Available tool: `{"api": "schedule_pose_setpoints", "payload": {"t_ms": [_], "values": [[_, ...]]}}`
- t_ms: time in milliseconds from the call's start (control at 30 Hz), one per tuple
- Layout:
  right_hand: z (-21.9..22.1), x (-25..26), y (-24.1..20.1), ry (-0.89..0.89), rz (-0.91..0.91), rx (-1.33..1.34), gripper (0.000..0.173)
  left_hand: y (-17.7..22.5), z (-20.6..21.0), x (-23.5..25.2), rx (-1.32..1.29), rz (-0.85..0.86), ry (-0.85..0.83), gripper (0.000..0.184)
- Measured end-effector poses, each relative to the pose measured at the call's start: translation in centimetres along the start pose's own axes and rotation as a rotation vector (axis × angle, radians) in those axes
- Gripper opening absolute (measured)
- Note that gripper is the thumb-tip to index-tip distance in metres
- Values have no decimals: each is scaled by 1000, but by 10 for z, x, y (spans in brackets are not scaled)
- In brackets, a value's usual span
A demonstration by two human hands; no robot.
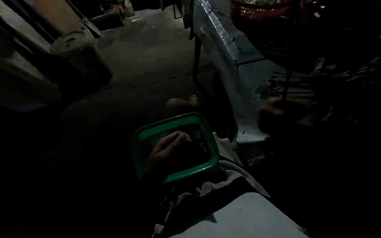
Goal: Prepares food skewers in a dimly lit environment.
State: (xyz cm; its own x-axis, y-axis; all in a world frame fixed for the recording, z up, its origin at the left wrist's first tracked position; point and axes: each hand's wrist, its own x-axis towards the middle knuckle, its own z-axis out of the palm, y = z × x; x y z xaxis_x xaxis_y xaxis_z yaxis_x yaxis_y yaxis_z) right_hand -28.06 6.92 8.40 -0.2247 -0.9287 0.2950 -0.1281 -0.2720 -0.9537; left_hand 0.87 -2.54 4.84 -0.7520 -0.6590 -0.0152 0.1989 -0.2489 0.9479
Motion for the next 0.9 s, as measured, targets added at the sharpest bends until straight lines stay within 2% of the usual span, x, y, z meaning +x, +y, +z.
{"api": "schedule_pose_setpoints", "payload": {"t_ms": [67,167,233,433,533,633,733,900], "values": [[33,-14,6,-95,-6,-27,16,-7,4,1,-13,14,-21,28],[59,-19,15,-293,-48,-125,15,-13,14,3,-101,-20,-68,41],[70,-17,19,-319,-65,-118,20,-17,19,2,-114,-24,-78,49],[77,-12,25,-298,-153,-245,21,-14,30,0,-27,-22,-35,53],[79,-10,27,-297,-256,-197,15,-14,36,-2,-46,17,13,53],[87,-17,31,-163,-358,-289,9,-20,43,-3,-68,77,52,50],[96,-28,19,-65,-332,-562,9,-28,53,0,-13,158,119,47],[84,-29,12,-49,-270,-718,10,-34,67,5,134,264,160,44]]}}
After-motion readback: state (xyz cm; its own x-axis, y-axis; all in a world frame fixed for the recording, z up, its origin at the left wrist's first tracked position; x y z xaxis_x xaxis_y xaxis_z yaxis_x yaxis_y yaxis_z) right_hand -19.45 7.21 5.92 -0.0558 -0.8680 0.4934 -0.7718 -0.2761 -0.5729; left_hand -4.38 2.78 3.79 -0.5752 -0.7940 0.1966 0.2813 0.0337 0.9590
